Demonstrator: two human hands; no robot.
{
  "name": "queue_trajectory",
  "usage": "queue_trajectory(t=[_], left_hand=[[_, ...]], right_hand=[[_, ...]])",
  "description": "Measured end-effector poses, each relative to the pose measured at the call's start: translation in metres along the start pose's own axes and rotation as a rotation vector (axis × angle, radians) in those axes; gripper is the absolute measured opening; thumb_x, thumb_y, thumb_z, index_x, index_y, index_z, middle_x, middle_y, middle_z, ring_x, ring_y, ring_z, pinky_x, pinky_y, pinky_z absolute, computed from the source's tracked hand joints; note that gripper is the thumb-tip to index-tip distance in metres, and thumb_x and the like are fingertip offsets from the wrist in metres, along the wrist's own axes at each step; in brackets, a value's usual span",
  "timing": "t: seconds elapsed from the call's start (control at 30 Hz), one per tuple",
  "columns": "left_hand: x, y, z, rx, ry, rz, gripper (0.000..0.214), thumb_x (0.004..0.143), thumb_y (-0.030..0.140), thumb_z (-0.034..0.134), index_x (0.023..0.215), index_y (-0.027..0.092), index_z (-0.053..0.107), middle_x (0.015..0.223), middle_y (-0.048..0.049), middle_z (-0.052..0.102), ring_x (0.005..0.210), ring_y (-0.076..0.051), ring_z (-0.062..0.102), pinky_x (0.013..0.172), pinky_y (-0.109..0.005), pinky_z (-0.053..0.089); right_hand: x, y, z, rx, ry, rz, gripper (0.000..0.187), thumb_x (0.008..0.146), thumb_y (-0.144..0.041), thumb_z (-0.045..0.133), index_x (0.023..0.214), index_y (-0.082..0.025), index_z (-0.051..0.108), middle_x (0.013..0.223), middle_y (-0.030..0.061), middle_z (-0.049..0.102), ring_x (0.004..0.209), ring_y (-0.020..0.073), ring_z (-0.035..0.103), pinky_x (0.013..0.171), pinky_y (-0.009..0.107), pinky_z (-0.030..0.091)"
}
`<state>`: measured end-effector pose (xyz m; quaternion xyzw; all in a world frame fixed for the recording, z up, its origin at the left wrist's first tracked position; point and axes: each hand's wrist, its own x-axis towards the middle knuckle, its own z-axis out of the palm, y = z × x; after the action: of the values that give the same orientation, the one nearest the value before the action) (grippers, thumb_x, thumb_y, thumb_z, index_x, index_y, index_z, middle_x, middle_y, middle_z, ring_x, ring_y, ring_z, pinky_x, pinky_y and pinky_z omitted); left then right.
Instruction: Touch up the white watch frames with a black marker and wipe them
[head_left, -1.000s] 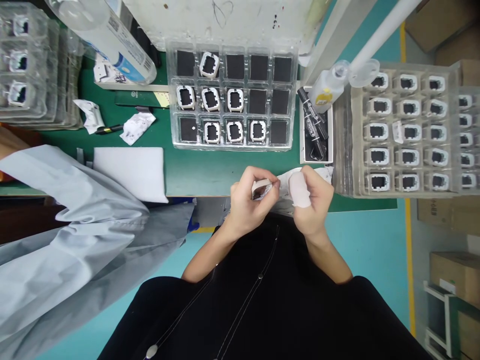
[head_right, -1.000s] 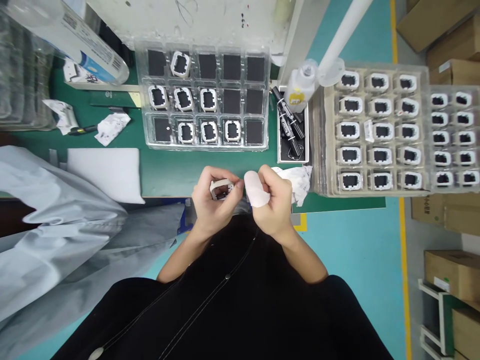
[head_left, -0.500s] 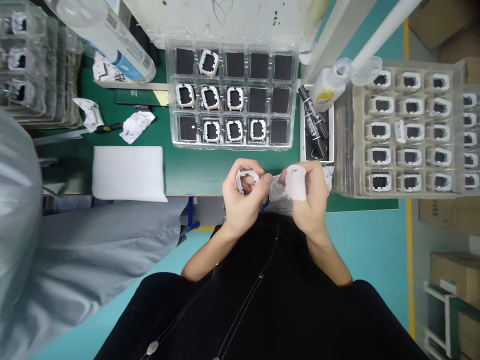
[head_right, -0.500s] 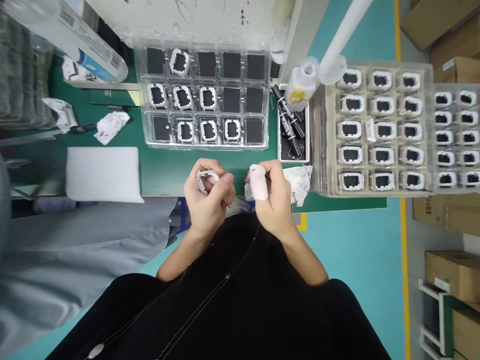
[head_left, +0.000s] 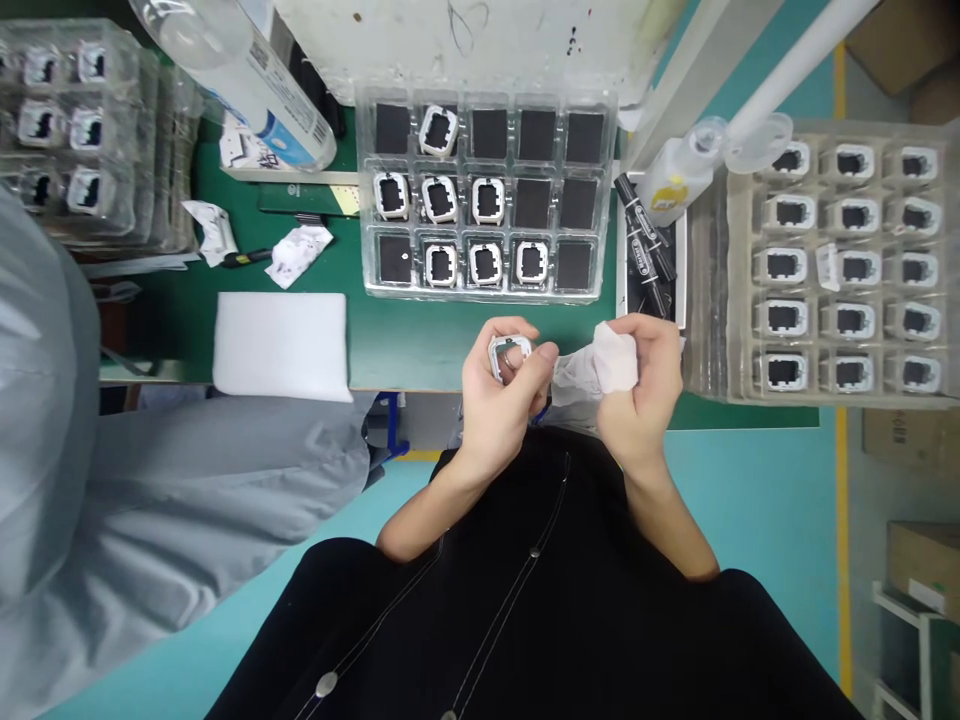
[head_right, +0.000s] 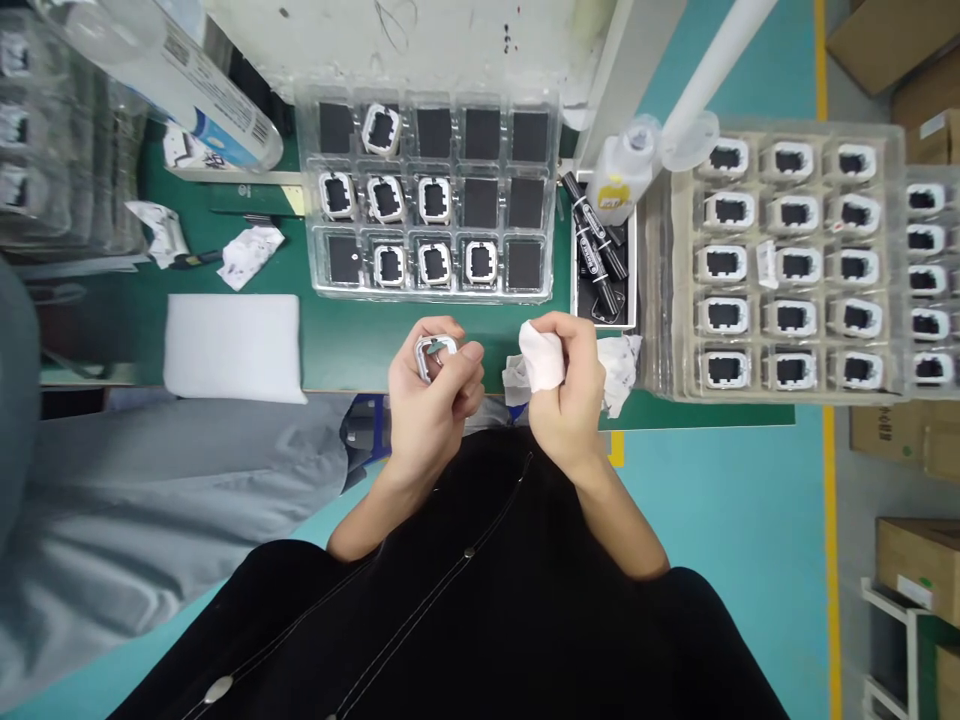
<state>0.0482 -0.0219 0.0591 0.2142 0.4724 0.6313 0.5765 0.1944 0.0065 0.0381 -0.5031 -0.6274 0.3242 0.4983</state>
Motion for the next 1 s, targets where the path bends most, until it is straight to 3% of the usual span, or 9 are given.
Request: queue_trajectory(t=[0.2, 0.33, 0.43, 0.53, 0.63, 0.7, 0.77, 0.87, 1.0], left_hand=[[0.001, -0.002, -0.001, 0.065, 0.004, 0.045, 0.046, 0.090, 0.044, 0.097, 0.107, 0.028, 0.058, 0.071, 0.0123, 0.040, 0.047, -0.004, 0.029, 0.041, -0.021, 0.030], [0.004, -0.009, -0.010, 0.088, 0.008, 0.078, 0.045, 0.092, 0.043, 0.096, 0.110, 0.027, 0.058, 0.072, 0.0122, 0.045, 0.048, -0.004, 0.033, 0.043, -0.020, 0.032], [0.010, -0.021, -0.023, 0.084, 0.060, 0.100, 0.045, 0.091, 0.040, 0.096, 0.111, 0.027, 0.058, 0.070, 0.0128, 0.046, 0.049, -0.005, 0.035, 0.044, -0.018, 0.031], [0.017, -0.033, -0.039, 0.097, 0.063, 0.074, 0.046, 0.091, 0.041, 0.095, 0.112, 0.027, 0.057, 0.068, 0.0137, 0.045, 0.049, -0.005, 0.034, 0.045, -0.017, 0.029], [0.020, -0.035, -0.048, 0.108, -0.049, 0.102, 0.049, 0.094, 0.039, 0.095, 0.119, 0.028, 0.055, 0.075, 0.0102, 0.060, 0.052, -0.006, 0.042, 0.049, -0.018, 0.036], [0.017, -0.030, -0.050, 0.100, -0.132, 0.150, 0.052, 0.094, 0.039, 0.095, 0.122, 0.028, 0.053, 0.079, 0.0085, 0.066, 0.054, -0.007, 0.048, 0.052, -0.019, 0.040], [0.012, -0.024, -0.047, 0.079, -0.227, 0.168, 0.053, 0.096, 0.039, 0.094, 0.123, 0.030, 0.051, 0.081, 0.0078, 0.067, 0.053, -0.008, 0.051, 0.052, -0.020, 0.043], [0.007, -0.021, -0.042, 0.044, -0.406, 0.138, 0.050, 0.100, 0.039, 0.091, 0.126, 0.030, 0.049, 0.085, 0.0058, 0.068, 0.056, -0.010, 0.059, 0.056, -0.023, 0.049], [0.014, -0.033, -0.044, 0.061, -0.553, 0.075, 0.050, 0.101, 0.043, 0.090, 0.128, 0.030, 0.051, 0.087, 0.0035, 0.067, 0.065, -0.013, 0.061, 0.064, -0.027, 0.053]], right_hand=[[0.015, 0.007, 0.006, -0.434, -0.060, -0.144, 0.017, 0.110, -0.027, 0.058, 0.122, -0.029, 0.070, 0.118, 0.0098, 0.074, 0.109, 0.0305, 0.068, 0.097, 0.052, 0.057], [0.019, -0.001, 0.009, -0.775, -0.293, -0.070, 0.032, 0.101, -0.018, 0.062, 0.130, -0.024, 0.076, 0.129, 0.0181, 0.068, 0.121, 0.0407, 0.060, 0.100, 0.062, 0.053], [0.016, -0.011, -0.005, -0.658, -0.494, -0.044, 0.053, 0.101, -0.017, 0.062, 0.154, -0.022, 0.069, 0.131, 0.0182, 0.067, 0.126, 0.0406, 0.063, 0.105, 0.065, 0.057], [0.017, -0.019, -0.027, -0.269, -0.600, -0.095, 0.061, 0.101, -0.011, 0.056, 0.157, -0.033, 0.067, 0.154, 0.0128, 0.068, 0.147, 0.0344, 0.065, 0.121, 0.062, 0.058], [0.030, -0.017, -0.039, -0.128, -0.397, -0.149, 0.050, 0.100, -0.012, 0.058, 0.140, -0.034, 0.077, 0.153, 0.0091, 0.073, 0.147, 0.0326, 0.070, 0.124, 0.061, 0.060], [0.045, -0.007, -0.037, -0.286, -0.140, -0.171, 0.030, 0.105, -0.020, 0.060, 0.126, -0.031, 0.080, 0.132, 0.0104, 0.079, 0.130, 0.0332, 0.075, 0.112, 0.060, 0.064], [0.061, 0.009, -0.031, -0.570, 0.042, -0.153, 0.024, 0.109, -0.027, 0.061, 0.122, -0.026, 0.080, 0.122, 0.0140, 0.079, 0.123, 0.0363, 0.072, 0.106, 0.060, 0.063], [0.083, 0.035, -0.023, -0.853, -0.027, -0.044, 0.034, 0.106, -0.029, 0.063, 0.136, -0.021, 0.076, 0.129, 0.0196, 0.077, 0.123, 0.0404, 0.069, 0.104, 0.061, 0.061], [0.098, 0.053, -0.023, -0.934, -0.137, 0.042, 0.039, 0.103, -0.023, 0.062, 0.140, -0.021, 0.071, 0.127, 0.0187, 0.076, 0.117, 0.0388, 0.072, 0.100, 0.058, 0.062]])
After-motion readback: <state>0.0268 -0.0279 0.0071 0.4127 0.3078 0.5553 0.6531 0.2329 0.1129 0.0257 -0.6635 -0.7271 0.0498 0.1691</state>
